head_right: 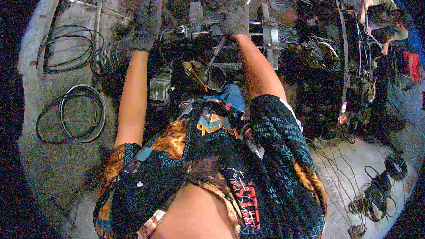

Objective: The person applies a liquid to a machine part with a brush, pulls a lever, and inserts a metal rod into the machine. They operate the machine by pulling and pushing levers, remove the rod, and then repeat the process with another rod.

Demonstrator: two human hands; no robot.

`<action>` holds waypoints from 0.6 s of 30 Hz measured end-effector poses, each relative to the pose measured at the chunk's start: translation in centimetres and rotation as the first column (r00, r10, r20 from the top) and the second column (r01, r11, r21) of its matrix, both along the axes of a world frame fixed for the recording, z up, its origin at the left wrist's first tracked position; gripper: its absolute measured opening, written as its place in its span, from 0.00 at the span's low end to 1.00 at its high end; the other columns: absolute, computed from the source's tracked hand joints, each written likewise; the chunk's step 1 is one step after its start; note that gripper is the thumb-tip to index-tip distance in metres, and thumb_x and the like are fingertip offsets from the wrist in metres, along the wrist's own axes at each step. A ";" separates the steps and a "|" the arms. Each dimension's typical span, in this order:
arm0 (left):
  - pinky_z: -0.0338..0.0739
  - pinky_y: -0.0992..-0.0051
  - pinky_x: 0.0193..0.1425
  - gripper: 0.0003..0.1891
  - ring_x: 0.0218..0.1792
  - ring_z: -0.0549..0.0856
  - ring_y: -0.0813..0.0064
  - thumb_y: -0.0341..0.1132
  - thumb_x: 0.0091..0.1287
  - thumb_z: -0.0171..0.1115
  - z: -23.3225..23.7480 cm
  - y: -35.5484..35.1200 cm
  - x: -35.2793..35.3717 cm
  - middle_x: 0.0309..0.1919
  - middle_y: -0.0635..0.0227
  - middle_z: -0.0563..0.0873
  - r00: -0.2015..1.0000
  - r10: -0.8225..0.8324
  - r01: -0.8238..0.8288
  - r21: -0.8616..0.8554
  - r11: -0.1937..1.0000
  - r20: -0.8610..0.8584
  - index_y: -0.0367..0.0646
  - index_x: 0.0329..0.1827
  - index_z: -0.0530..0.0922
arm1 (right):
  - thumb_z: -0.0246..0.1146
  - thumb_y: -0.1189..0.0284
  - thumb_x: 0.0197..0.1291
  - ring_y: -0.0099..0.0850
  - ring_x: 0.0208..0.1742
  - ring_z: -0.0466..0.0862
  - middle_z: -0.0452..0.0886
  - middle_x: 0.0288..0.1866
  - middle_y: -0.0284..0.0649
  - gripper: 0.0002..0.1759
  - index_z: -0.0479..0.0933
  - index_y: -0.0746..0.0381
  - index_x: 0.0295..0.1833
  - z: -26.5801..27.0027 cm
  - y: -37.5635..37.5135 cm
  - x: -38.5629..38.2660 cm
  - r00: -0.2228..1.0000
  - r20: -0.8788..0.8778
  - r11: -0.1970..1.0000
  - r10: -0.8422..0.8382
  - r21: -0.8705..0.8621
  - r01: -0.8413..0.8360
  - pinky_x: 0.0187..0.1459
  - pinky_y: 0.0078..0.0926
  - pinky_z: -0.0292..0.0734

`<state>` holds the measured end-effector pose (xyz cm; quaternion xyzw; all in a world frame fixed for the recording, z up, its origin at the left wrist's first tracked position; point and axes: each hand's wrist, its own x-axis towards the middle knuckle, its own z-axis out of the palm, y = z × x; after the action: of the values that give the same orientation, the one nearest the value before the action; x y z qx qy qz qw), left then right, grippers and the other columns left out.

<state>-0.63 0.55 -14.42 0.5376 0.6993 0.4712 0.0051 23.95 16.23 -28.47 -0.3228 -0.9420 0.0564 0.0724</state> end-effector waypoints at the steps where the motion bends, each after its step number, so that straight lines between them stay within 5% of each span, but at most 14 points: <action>1: 0.80 0.67 0.64 0.16 0.54 0.86 0.68 0.38 0.81 0.57 -0.3 0.0 -0.2 0.54 0.62 0.88 1.000 0.000 0.000 -0.001 1.000 0.000 0.37 0.62 0.82 | 0.64 0.61 0.58 0.42 0.59 0.83 0.90 0.49 0.39 0.17 0.89 0.48 0.51 -0.2 0.1 -0.1 1.000 0.017 1.000 -0.006 -0.001 0.006 0.75 0.57 0.56; 12: 0.81 0.70 0.59 0.16 0.48 0.86 0.71 0.38 0.81 0.57 -1.3 0.2 -0.6 0.50 0.64 0.89 0.969 0.021 -0.009 -0.052 0.999 0.245 0.38 0.62 0.82 | 0.63 0.62 0.59 0.43 0.62 0.81 0.89 0.52 0.40 0.19 0.90 0.49 0.54 -1.4 0.2 -0.1 0.997 -0.072 1.000 -0.004 -0.008 0.003 0.74 0.51 0.59; 16: 0.81 0.68 0.61 0.16 0.51 0.86 0.69 0.38 0.81 0.57 -0.7 0.1 -0.2 0.50 0.64 0.88 0.982 0.034 -0.025 -0.047 0.999 0.187 0.38 0.62 0.82 | 0.63 0.62 0.58 0.43 0.62 0.81 0.89 0.53 0.41 0.19 0.90 0.49 0.53 0.2 -0.3 -0.2 0.999 -0.044 0.999 -0.024 -0.037 0.023 0.75 0.51 0.59; 18: 0.79 0.67 0.65 0.16 0.56 0.86 0.66 0.38 0.81 0.57 -0.7 0.3 -0.4 0.53 0.62 0.88 1.000 0.002 -0.003 0.048 0.999 0.014 0.37 0.62 0.81 | 0.64 0.61 0.58 0.42 0.63 0.80 0.89 0.53 0.40 0.18 0.90 0.49 0.53 -0.2 -0.4 -0.2 0.999 0.014 0.998 -0.037 -0.048 0.038 0.76 0.51 0.58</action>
<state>-1.00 0.83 -15.15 0.5332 0.6883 0.4917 -0.0035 23.71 15.88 -28.69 -0.3425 -0.9346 0.0757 0.0594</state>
